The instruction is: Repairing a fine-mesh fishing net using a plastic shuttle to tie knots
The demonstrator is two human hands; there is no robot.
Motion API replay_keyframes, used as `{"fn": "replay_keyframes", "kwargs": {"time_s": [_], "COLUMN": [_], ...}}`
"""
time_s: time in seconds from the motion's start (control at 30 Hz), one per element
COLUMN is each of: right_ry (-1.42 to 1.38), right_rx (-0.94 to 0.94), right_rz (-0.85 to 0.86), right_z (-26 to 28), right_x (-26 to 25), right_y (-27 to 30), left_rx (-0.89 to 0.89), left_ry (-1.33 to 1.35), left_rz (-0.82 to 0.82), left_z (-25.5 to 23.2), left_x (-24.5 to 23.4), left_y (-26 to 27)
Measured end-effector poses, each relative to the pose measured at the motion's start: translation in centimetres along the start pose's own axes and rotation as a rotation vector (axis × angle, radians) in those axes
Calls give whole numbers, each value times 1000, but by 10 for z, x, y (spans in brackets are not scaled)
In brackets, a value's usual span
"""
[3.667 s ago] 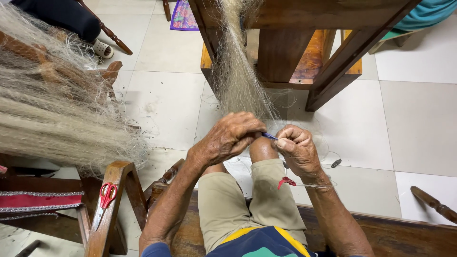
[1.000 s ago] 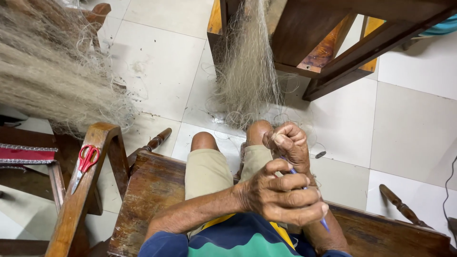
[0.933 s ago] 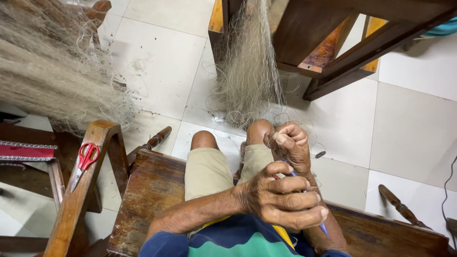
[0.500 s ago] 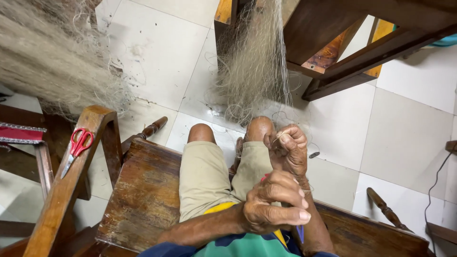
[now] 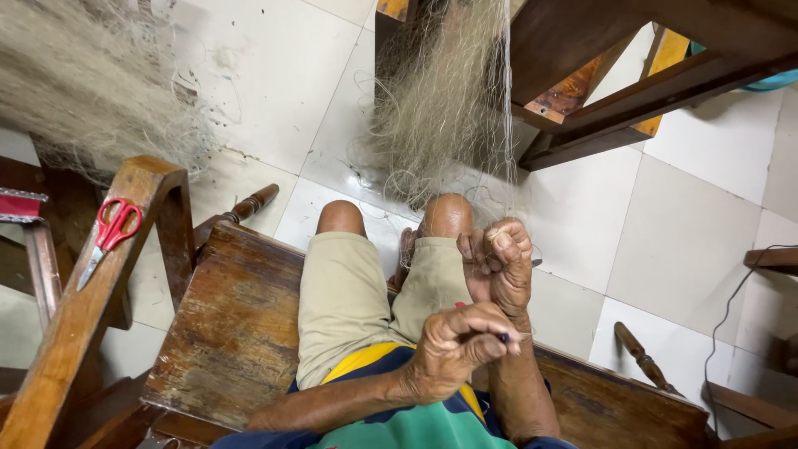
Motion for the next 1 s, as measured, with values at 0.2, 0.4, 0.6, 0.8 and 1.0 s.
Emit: {"fn": "replay_keyframes", "kwargs": {"time_s": [0.2, 0.4, 0.6, 0.8, 1.0], "right_ry": [16, -45, -87, -121, -272], "right_rx": [43, 107, 115, 86, 96], "right_rz": [-46, -66, -73, 36, 27], "right_z": [12, 7, 4, 2, -2], "right_x": [24, 9, 3, -7, -15], "right_y": [1, 5, 8, 11, 17], "left_rx": [-189, -170, -199, -201, -197], "left_ry": [89, 158, 184, -230, 57], "left_rz": [-392, -452, -237, -159, 31], "left_z": [21, 9, 0, 6, 18], "left_x": [-22, -42, -13, 0, 22], "left_y": [6, -9, 1, -10, -16]}}
Point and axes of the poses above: each hand's wrist, its own y-axis away from the middle knuckle, its own x-axis out of the palm, z = x × y, the point moved 3 cm from there along -y, towards the middle knuckle, and after that the axes turned 13 degrees about z, right-handed, at the moved point
